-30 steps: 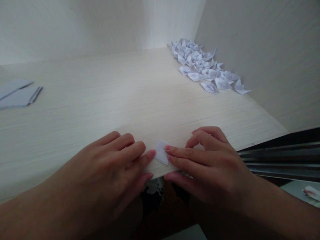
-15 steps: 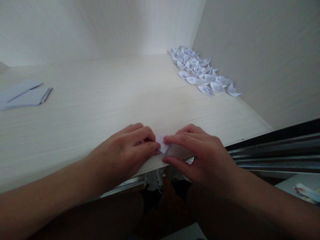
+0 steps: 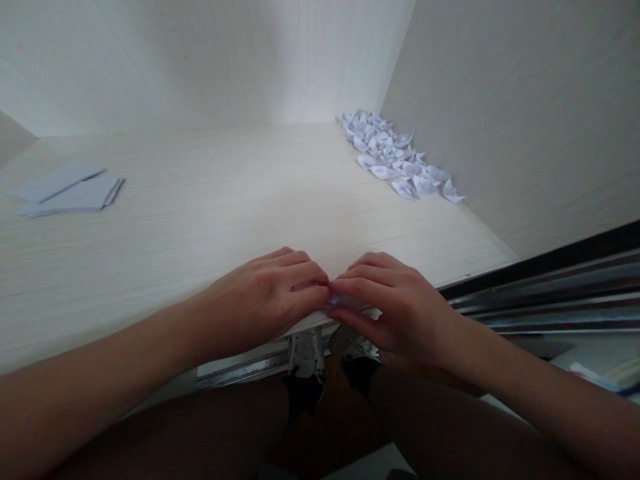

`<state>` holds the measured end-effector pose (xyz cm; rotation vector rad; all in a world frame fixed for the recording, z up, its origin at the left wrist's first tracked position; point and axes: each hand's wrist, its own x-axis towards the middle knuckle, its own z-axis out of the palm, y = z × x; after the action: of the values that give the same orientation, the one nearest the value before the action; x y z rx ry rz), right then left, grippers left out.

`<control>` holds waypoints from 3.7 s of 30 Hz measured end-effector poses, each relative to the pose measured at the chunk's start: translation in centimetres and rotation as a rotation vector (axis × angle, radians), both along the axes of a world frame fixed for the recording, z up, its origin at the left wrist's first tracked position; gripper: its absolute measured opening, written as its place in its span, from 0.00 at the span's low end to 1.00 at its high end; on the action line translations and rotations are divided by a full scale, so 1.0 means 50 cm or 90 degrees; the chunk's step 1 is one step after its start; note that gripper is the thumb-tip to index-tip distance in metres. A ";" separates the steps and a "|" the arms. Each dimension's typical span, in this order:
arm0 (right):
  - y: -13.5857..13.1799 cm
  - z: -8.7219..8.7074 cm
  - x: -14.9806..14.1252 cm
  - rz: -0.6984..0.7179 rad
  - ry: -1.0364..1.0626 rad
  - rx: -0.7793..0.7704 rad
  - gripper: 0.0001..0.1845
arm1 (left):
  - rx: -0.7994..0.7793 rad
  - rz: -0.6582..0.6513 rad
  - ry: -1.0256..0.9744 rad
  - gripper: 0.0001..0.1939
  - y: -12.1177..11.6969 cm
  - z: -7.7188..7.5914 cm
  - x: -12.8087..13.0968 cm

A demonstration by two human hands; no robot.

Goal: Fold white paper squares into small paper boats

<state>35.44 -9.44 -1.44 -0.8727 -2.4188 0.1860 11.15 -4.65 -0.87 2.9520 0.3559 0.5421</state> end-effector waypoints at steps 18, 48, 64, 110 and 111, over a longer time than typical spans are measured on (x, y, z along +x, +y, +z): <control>0.013 0.009 0.012 0.037 -0.136 0.159 0.15 | -0.082 0.076 -0.104 0.07 0.014 -0.008 0.017; 0.032 0.039 -0.020 -0.215 0.088 -0.352 0.16 | -0.248 0.296 -0.023 0.08 -0.004 0.015 0.054; 0.024 -0.003 -0.033 -0.138 0.372 -0.051 0.03 | -0.490 0.309 -0.430 0.06 -0.023 0.019 0.066; 0.041 -0.015 -0.052 -0.155 0.449 -0.112 0.02 | -0.317 0.259 -0.372 0.08 0.009 -0.001 0.041; 0.040 -0.014 -0.053 -0.160 0.441 -0.102 0.02 | -0.308 0.271 -0.368 0.07 0.009 0.001 0.042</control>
<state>32.81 -7.42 -2.15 -0.9748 -1.6562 0.4994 13.23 -4.21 -0.83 2.1379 0.8936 1.1277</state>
